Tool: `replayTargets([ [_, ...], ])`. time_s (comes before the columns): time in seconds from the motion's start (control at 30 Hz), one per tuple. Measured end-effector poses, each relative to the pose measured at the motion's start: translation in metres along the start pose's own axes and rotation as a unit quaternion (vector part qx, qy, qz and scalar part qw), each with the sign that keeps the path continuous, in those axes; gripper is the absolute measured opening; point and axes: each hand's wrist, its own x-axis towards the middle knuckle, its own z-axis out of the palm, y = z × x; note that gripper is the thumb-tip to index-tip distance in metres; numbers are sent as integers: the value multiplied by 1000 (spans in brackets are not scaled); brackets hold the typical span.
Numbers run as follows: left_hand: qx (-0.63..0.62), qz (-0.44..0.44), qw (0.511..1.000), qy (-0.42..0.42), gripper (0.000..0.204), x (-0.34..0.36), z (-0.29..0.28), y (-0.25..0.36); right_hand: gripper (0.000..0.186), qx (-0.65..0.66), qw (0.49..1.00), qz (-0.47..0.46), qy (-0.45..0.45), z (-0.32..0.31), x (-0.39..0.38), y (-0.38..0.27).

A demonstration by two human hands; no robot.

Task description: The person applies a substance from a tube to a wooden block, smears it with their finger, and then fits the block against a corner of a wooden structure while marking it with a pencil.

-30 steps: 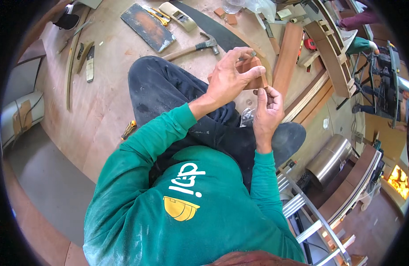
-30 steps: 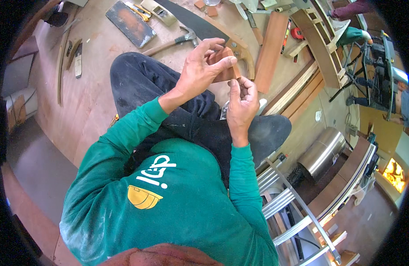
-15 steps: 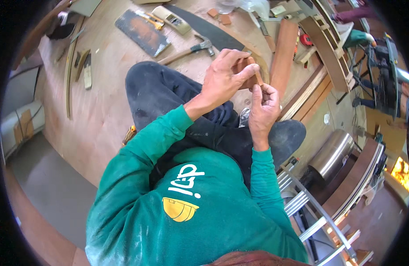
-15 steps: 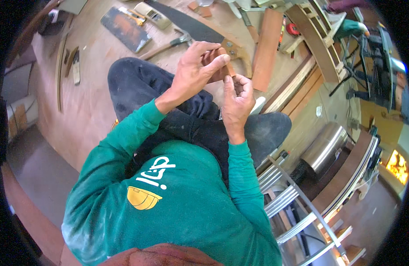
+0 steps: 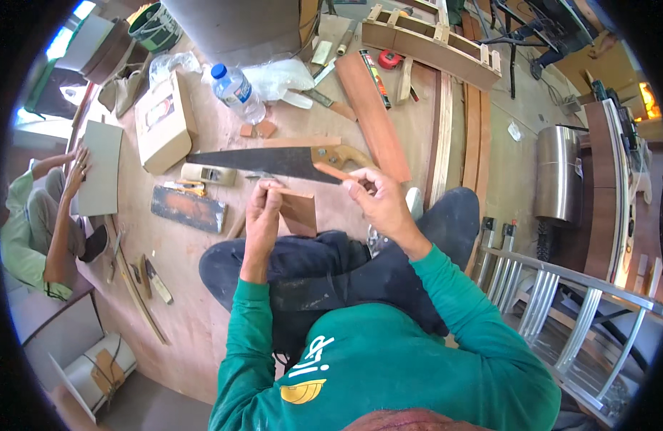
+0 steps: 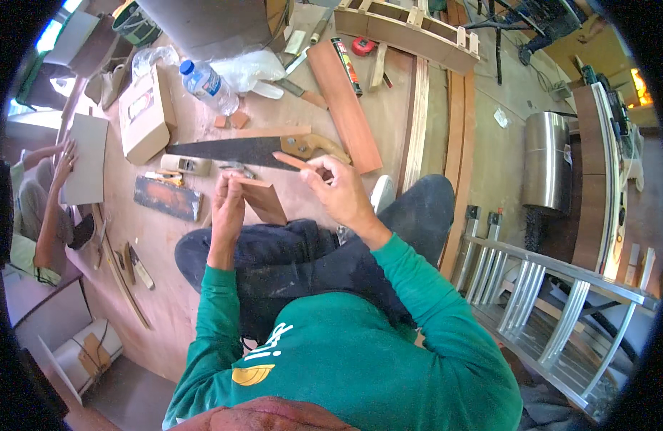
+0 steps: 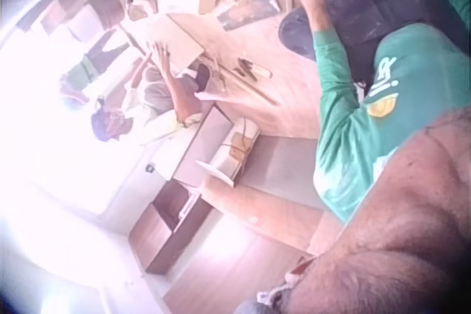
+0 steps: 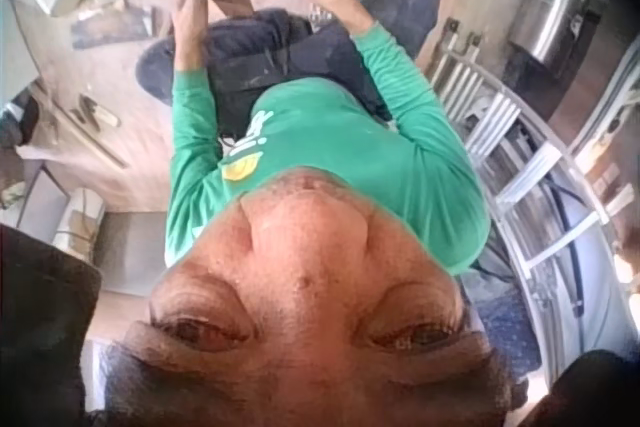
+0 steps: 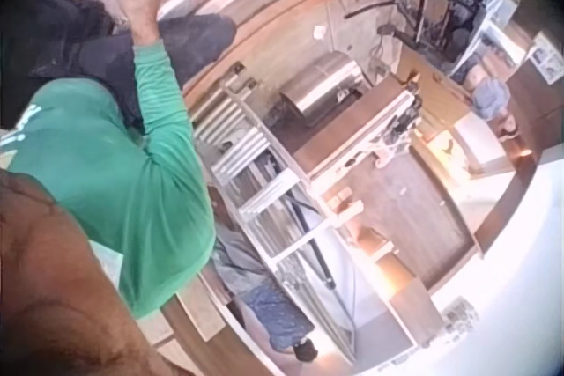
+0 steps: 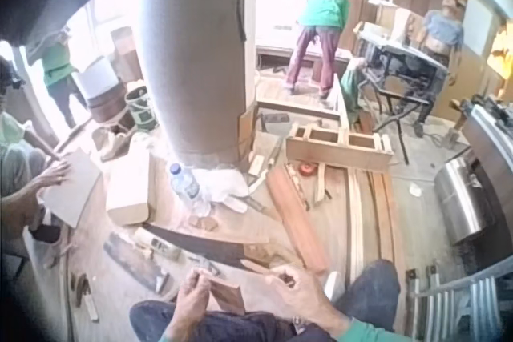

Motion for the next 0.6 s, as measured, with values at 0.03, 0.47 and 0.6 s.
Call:
replayTargets([
  [0.03,-45,-9,999,-2,24,2,0,5,23,-84,996,-23,5,-6,6,16],
  [0.47,-40,-52,990,-128,41,19,-38,-11,31,-418,896,105,-105,-91,110,9],
  [0.6,-89,-83,981,-154,46,23,-35,-11,22,-417,897,-129,74,-196,233,20],
])
